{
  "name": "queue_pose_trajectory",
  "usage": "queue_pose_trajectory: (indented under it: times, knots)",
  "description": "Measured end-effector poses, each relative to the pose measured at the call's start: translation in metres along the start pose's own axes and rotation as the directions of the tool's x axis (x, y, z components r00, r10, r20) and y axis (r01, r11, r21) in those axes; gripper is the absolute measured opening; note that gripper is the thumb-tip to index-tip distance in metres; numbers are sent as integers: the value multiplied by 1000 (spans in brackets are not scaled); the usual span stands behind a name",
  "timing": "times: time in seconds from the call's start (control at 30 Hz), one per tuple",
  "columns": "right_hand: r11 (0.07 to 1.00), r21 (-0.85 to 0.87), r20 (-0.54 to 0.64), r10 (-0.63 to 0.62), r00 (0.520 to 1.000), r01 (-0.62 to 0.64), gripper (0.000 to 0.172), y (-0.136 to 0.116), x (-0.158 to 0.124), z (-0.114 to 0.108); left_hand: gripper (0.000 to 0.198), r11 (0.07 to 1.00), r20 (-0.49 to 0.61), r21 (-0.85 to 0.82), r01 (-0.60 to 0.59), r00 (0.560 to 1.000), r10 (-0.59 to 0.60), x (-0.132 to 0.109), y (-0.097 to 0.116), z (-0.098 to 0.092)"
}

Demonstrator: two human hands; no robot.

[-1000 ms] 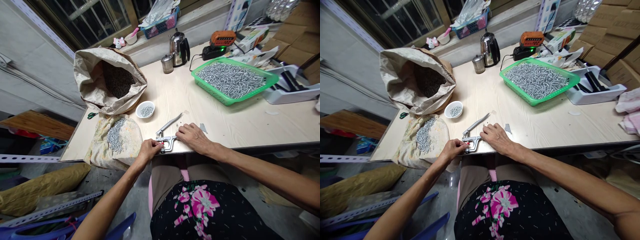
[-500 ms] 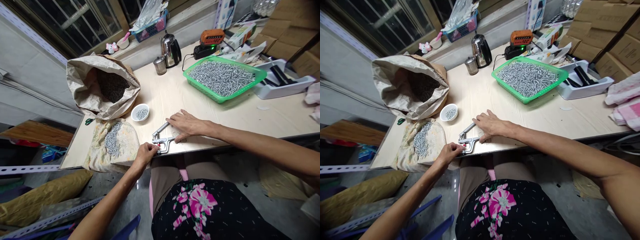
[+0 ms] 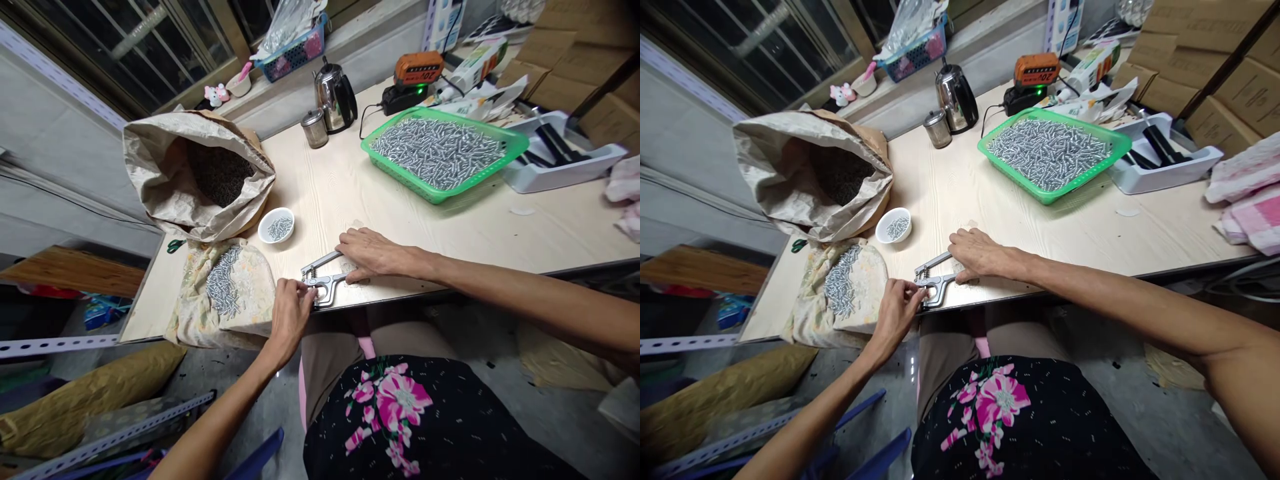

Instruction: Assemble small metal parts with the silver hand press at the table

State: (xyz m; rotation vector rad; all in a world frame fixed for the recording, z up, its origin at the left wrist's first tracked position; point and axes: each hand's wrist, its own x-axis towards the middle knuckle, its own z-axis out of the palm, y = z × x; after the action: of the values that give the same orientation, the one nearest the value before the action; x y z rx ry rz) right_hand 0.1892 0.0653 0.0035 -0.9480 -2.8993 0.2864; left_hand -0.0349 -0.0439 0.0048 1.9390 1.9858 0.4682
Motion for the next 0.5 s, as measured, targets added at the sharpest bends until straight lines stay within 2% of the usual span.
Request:
queue_pose_trajectory:
  times: [0.07,0.17,0.3,0.4,0.5]
  knots:
    - [1000,6,-13,-4,1000,4,41,0,-1,3,33,980,-33,53,-191,981,193,6,10,3]
    - [1000,6,-46,-12,999,12,38,0,-4,8,56,913,87,109,-394,918,386,26,25,9]
    - [999,11,-38,31,999,-31,41,-5,-9,8,54,874,287,137,-467,863,416,54,35,11]
    - [996,-4,-45,88,995,-89,46,-14,-13,3,51,844,340,170,-509,834,434,63,37,9]
    - [990,-23,-48,140,989,-141,32,-25,-13,-1,40,822,357,179,-540,814,457,65,37,8]
